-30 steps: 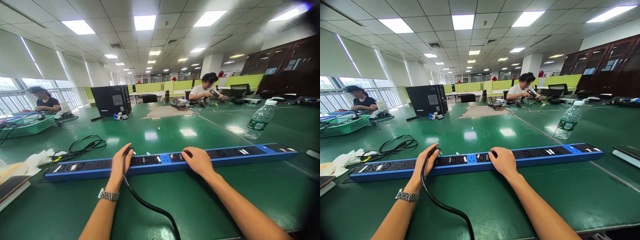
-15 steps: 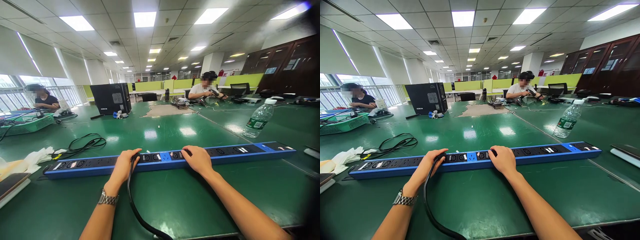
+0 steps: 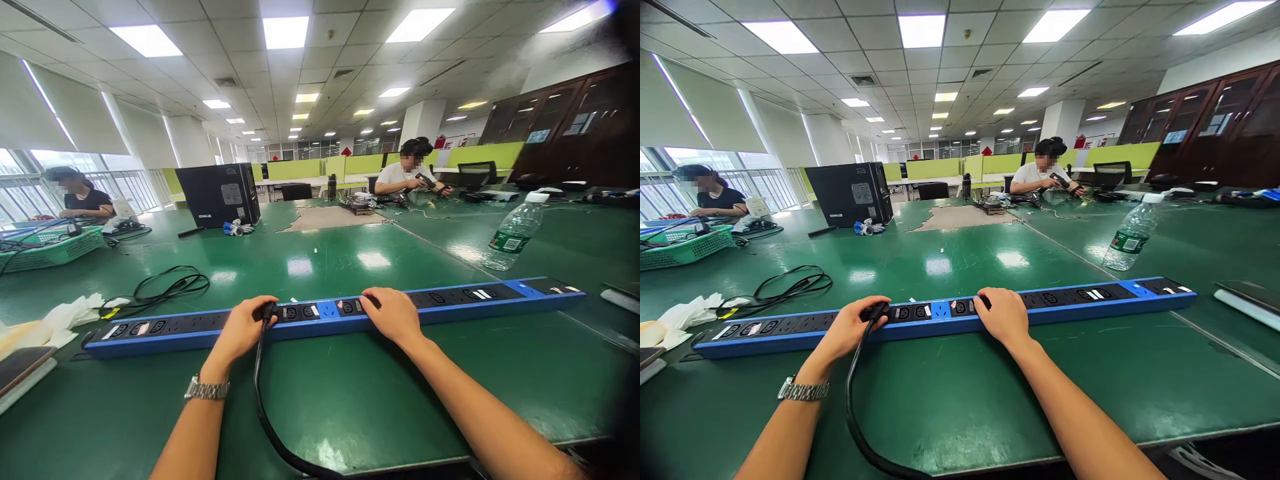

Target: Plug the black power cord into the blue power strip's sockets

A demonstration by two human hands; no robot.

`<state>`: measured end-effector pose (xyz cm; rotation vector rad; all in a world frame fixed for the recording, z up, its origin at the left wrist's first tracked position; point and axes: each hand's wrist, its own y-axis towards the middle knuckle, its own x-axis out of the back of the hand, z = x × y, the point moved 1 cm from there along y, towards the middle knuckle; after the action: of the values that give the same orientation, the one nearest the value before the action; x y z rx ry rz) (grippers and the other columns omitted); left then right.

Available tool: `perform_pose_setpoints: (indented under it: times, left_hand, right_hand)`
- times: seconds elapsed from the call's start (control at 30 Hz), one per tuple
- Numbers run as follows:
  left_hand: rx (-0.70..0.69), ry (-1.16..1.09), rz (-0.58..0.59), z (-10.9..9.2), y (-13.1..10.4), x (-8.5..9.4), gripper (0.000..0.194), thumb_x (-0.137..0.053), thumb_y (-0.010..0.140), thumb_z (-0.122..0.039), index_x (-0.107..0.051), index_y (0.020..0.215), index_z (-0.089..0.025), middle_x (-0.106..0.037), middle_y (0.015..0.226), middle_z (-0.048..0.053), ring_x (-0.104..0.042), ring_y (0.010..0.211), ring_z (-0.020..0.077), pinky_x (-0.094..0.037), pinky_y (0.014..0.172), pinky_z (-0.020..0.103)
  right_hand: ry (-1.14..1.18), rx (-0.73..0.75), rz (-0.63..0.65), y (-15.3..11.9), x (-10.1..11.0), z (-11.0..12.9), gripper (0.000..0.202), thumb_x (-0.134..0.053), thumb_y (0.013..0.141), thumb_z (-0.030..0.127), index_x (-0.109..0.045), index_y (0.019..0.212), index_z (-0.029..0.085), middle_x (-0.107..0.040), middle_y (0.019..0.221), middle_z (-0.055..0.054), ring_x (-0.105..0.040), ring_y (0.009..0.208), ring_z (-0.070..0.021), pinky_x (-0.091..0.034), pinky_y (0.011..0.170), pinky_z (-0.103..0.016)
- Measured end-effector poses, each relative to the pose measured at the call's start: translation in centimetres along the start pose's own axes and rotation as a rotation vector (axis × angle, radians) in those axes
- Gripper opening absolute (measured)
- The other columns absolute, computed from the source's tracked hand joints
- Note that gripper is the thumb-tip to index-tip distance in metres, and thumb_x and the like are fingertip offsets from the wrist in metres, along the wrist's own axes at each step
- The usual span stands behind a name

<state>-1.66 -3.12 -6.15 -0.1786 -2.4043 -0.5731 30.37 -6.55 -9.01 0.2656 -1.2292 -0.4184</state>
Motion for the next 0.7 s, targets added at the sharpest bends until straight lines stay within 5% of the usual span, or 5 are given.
perform_pose_setpoints:
  times: [0.17,0.4,0.7]
  left_hand:
    - [-0.032,-0.251,-0.165,-1.2,0.7,-1.7,0.041,-0.066,0.077,-0.038,-0.065,0.114,-0.018,-0.073,0.104,0.007,-0.068,0.091,0.0204,-0.054,0.087,0.034]
    - [-0.101,0.0,0.044,-5.2,1.5,-8.1,0.038,-0.059,0.086,-0.028,-0.063,0.123,-0.019,-0.072,0.113,0.009,-0.066,0.102,0.0228,-0.051,0.093,0.036]
    - [-0.108,0.139,-0.009,-6.4,1.8,-9.2,0.035,-0.056,0.089,-0.03,-0.061,0.123,-0.022,-0.073,0.111,0.007,-0.068,0.098,0.0224,-0.051,0.089,0.034]
  right_hand:
    - [-0.008,-0.009,-0.003,0.1,0.0,0.1,0.032,-0.043,0.091,0.038,-0.07,0.097,0.022,-0.073,0.102,-0.004,-0.063,0.099,-0.0226,-0.04,0.092,-0.037]
    - [-0.022,0.002,-0.009,0.1,-0.1,0.0,0.032,-0.043,0.091,0.037,-0.07,0.097,0.022,-0.073,0.103,-0.005,-0.062,0.098,-0.0227,-0.039,0.091,-0.037]
    - [-0.024,0.014,-0.014,0.1,-0.1,0.0,0.032,-0.043,0.091,0.037,-0.07,0.098,0.022,-0.073,0.103,-0.005,-0.063,0.099,-0.023,-0.039,0.091,-0.037]
